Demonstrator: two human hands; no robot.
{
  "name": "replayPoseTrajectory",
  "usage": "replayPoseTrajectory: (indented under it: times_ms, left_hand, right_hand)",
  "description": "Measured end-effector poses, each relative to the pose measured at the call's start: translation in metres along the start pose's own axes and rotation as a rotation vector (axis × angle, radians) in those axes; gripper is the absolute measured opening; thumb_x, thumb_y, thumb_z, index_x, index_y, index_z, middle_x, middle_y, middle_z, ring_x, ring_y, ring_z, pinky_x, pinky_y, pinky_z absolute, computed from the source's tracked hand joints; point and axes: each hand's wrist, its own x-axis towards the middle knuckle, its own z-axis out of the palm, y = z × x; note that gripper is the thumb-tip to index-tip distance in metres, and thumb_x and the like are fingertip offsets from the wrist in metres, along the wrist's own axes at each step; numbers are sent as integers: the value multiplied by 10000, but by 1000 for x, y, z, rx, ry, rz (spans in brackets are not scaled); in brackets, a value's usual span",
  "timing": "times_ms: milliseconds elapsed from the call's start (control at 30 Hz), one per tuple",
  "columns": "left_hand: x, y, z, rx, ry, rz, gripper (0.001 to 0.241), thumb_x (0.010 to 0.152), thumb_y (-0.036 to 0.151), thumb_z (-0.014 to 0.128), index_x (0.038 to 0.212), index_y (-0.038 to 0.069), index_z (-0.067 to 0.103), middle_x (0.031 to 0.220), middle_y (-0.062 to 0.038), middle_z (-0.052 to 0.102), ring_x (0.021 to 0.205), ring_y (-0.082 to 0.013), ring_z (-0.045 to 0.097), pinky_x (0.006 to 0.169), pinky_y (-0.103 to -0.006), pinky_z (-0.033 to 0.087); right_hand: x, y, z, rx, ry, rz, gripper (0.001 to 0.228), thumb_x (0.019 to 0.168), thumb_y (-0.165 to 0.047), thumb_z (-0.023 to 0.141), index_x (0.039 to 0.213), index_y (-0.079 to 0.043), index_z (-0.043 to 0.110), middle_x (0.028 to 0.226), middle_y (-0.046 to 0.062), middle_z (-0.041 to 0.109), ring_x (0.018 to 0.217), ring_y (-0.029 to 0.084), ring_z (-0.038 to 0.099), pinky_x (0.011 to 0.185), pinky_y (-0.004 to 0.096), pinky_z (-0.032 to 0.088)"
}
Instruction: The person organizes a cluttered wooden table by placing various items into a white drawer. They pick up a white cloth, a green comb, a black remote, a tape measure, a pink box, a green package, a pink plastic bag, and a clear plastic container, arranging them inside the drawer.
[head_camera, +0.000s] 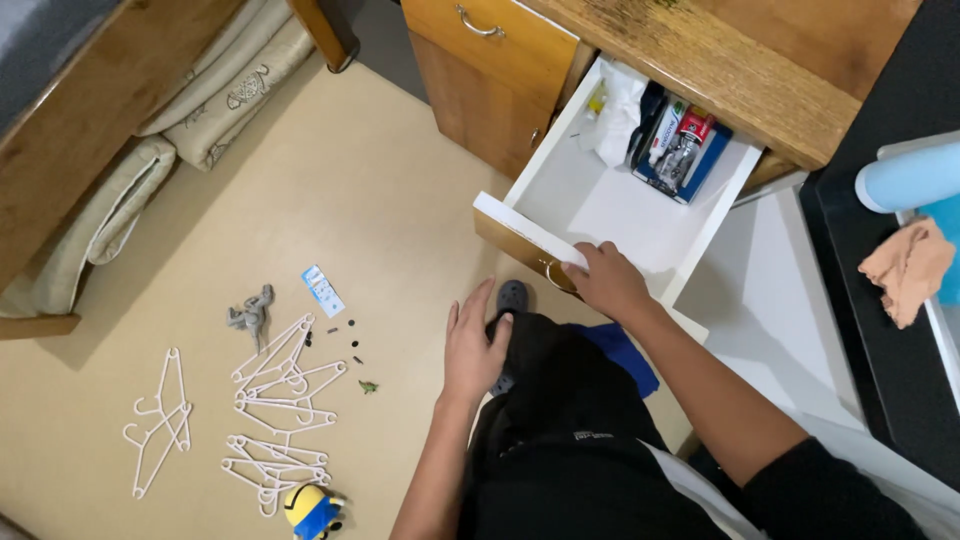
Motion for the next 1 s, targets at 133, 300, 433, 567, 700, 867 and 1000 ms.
replayPoseTrajectory:
  times_ms: [133,300,433,567,700,867,1000]
  left_hand:
    - [36,-5,-12,4,-24,63,555,944,205,659,1458,76,493,1466,-151,577,1376,-335,516,1206,-529,268]
    - [101,-20,-26,46,-46,129,566,926,184,686,1446,57,501,1438,-175,581,1342,-355,532,1181,-511,311]
    - [156,-14,-43,-67,-50,97,520,917,165,696,1403,53,548,1395,-174,622,1304,-344,583,1091,-410,465]
    - [207,-24,-44,-195,-27,86,467,943,157,673,1380,40,557,1378,-169,653,1289,-323,640,1064,-395,499]
    - [283,-19,-42,-154,-85,92,489,925,171,692,1381,46,567,1337,-160,675,1248,-328,650,1044,-398,501]
    - [425,7,-40,-99,-90,359,561,928,231,731,1422,62,528,1381,-192,628,1259,-383,612,1028,-452,518]
    - [565,46,-24,-48,-169,380,668,892,261,750,1473,93,467,1446,-244,523,1274,-458,552,993,-496,507]
  right_hand:
    - [41,-26,-2,118,28,-37,496,995,-503,550,1342,-160,638,1283,169,653,1174,373,632,990,455,513]
    - [95,-68,1,176,-47,-91,538,1002,-510,514,1380,-135,592,1321,175,624,1185,388,610,977,467,498]
    - [118,-88,3,119,-89,-210,541,974,-474,540,1382,-121,577,1298,173,647,1173,386,621,955,474,517]
    - [118,-122,-38,34,-237,-183,541,953,-485,547,1376,-149,580,1259,160,677,1141,372,653,949,480,535]
    - [132,-104,-31,104,-216,-118,533,951,-502,542,1350,-154,601,1281,170,651,1131,391,636,938,485,529]
    - [139,-74,-25,220,-330,199,527,984,-546,442,1309,-185,646,1274,115,678,1189,329,637,986,436,522]
    - [150,-50,-19,372,-329,406,571,1001,-565,412,1289,-152,682,1274,107,722,1191,302,661,1008,409,514]
